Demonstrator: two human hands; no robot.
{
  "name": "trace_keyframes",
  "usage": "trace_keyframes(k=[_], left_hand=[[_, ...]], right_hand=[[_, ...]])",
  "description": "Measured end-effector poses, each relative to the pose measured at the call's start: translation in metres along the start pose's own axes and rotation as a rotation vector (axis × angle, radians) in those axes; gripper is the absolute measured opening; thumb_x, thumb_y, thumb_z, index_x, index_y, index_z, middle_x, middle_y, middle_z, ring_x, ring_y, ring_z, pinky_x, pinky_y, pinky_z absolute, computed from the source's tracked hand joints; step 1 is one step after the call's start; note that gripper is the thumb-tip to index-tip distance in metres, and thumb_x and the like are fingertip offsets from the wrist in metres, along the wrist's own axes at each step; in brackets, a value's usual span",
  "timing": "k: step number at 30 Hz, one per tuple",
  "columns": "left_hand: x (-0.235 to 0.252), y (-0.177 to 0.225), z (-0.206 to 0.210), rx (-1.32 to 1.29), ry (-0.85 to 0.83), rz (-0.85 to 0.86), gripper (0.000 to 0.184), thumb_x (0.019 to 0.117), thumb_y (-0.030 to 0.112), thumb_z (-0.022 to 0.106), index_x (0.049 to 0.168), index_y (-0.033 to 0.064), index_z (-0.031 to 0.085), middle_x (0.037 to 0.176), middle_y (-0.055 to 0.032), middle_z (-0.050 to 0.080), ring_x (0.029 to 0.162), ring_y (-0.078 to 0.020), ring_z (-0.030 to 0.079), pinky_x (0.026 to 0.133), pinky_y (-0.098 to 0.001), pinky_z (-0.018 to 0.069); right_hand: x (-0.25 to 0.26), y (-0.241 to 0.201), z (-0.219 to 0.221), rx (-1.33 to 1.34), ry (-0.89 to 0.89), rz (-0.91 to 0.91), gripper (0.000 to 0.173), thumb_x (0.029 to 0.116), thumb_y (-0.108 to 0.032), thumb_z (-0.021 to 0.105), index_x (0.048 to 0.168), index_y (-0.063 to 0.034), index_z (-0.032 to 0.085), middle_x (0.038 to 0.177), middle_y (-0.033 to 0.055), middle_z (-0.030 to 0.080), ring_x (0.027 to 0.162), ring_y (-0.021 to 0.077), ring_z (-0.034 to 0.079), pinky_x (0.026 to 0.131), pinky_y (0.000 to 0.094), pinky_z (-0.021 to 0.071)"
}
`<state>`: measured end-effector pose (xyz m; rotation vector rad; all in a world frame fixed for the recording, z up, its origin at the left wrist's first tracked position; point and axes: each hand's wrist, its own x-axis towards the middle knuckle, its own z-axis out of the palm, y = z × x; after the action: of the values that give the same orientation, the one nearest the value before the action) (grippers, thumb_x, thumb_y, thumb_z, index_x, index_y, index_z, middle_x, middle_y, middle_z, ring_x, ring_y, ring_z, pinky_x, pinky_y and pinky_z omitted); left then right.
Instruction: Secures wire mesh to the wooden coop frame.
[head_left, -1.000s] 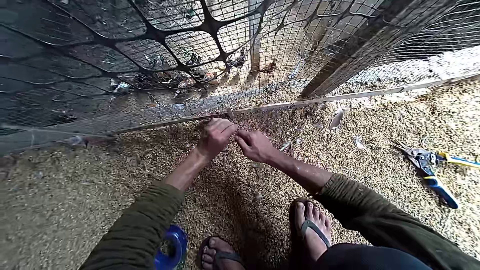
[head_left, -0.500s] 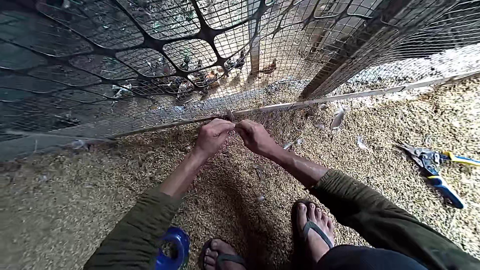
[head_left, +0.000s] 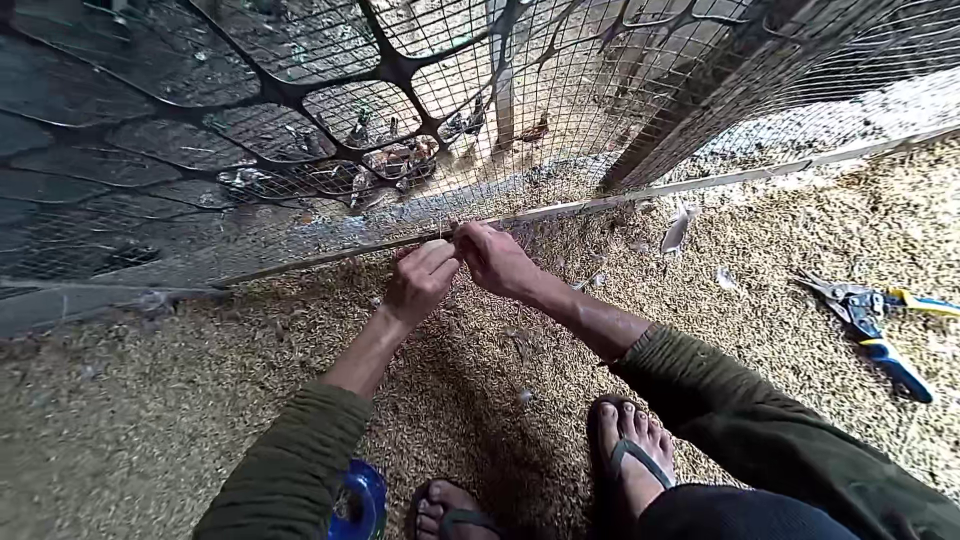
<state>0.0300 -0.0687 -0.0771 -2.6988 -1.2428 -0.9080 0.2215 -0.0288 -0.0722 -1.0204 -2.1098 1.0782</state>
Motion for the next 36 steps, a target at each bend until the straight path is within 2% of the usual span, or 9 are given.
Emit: trace_keyframes(k=[2,4,9,13,15,19,29,34,36], left_hand=[[0.0,0.0,0.0,0.022,-0.009,0.013,0.014,0.092,-0.003,0.061,0.087,-0.0036,0.074,0.102,-0.019,0.075,0.1,-0.0324,0.073,0.091,-0.0403,0.059],[0.0,-0.001,0.001,0.025,-0.004,0.038,0.016,0.0921,-0.003,0.059,0.087,-0.0037,0.074,0.102,-0.0191,0.075,0.1,-0.032,0.074,0.092,-0.0398,0.0583],[0.001,-0.003,0.003,-0.001,0.005,0.084,0.015,0.091,-0.006,0.059,0.082,-0.0046,0.07,0.098,-0.0209,0.074,0.101,-0.0337,0.073,0.093,-0.0414,0.0585],[0.001,-0.002,0.005,-0.008,-0.003,0.099,0.014,0.091,-0.006,0.059,0.084,-0.0042,0.072,0.099,-0.0203,0.074,0.101,-0.0333,0.073,0.093,-0.041,0.0582],[-0.001,-0.002,0.007,-0.017,-0.007,0.081,0.015,0.0929,-0.005,0.059,0.089,-0.004,0.074,0.101,-0.0197,0.075,0.102,-0.0323,0.073,0.095,-0.0396,0.0575],[-0.006,-0.001,0.008,-0.061,-0.013,0.004,0.016,0.0961,-0.004,0.058,0.098,-0.0046,0.074,0.107,-0.0201,0.074,0.109,-0.0317,0.071,0.099,-0.0386,0.0559],[-0.015,-0.003,0.012,-0.115,-0.018,-0.035,0.018,0.0964,-0.006,0.056,0.104,-0.008,0.072,0.12,-0.0235,0.071,0.121,-0.0334,0.067,0.107,-0.0397,0.0522],[-0.014,0.0,0.0,-0.235,-0.063,0.011,0.015,0.0988,-0.005,0.053,0.095,-0.0094,0.067,0.121,-0.0242,0.07,0.125,-0.0334,0.065,0.108,-0.041,0.0516],[-0.011,0.003,-0.004,-0.312,-0.109,0.012,0.016,0.1002,-0.003,0.052,0.096,-0.0083,0.067,0.119,-0.0221,0.071,0.126,-0.0326,0.064,0.109,-0.0412,0.0508]], right_hand=[[0.002,-0.01,-0.007,0.09,-0.067,0.178,0.025,0.101,-0.007,0.054,0.123,0.0,0.062,0.092,0.017,0.072,0.081,0.0304,0.072,0.074,0.0501,0.0589],[0.007,-0.015,-0.017,0.196,-0.139,0.35,0.03,0.1085,-0.019,0.045,0.123,-0.0024,0.066,0.096,0.0179,0.071,0.085,0.0304,0.07,0.078,0.0519,0.0557],[0.025,-0.001,-0.02,0.402,-0.254,0.588,0.038,0.1064,-0.037,0.051,0.107,-0.0066,0.074,0.097,0.0123,0.072,0.089,0.0238,0.069,0.084,0.05,0.0553],[0.028,0.004,-0.016,0.785,-0.203,0.732,0.028,0.1047,-0.027,0.06,0.101,-0.0011,0.07,0.075,0.0004,0.063,0.062,0.0059,0.058,0.061,0.0235,0.0508],[0.023,0.005,-0.013,0.953,-0.161,0.749,0.021,0.1046,-0.019,0.059,0.101,0.0001,0.068,0.072,-0.0018,0.06,0.057,0.0029,0.053,0.055,0.0189,0.0455],[0.004,0.008,0.004,1.086,-0.024,0.72,0.018,0.1065,-0.018,0.055,0.112,-0.0031,0.064,0.083,0.0003,0.064,0.069,0.005,0.059,0.066,0.0222,0.052],[-0.008,0.011,0.028,1.208,0.277,0.59,0.018,0.1113,-0.018,0.041,0.105,-0.0106,0.057,0.096,0.001,0.068,0.077,0.007,0.062,0.069,0.0246,0.0512],[-0.004,0.016,0.012,1.438,0.204,0.521,0.019,0.1118,-0.021,0.036,0.107,-0.0135,0.052,0.089,0.0021,0.071,0.049,0.0005,0.048,0.046,0.0156,0.0398],[-0.001,0.018,0.01,1.445,0.117,0.461,0.018,0.1112,-0.023,0.036,0.101,-0.0169,0.05,0.076,-0.0017,0.059,0.046,0.0006,0.041,0.043,0.0145,0.0356]])
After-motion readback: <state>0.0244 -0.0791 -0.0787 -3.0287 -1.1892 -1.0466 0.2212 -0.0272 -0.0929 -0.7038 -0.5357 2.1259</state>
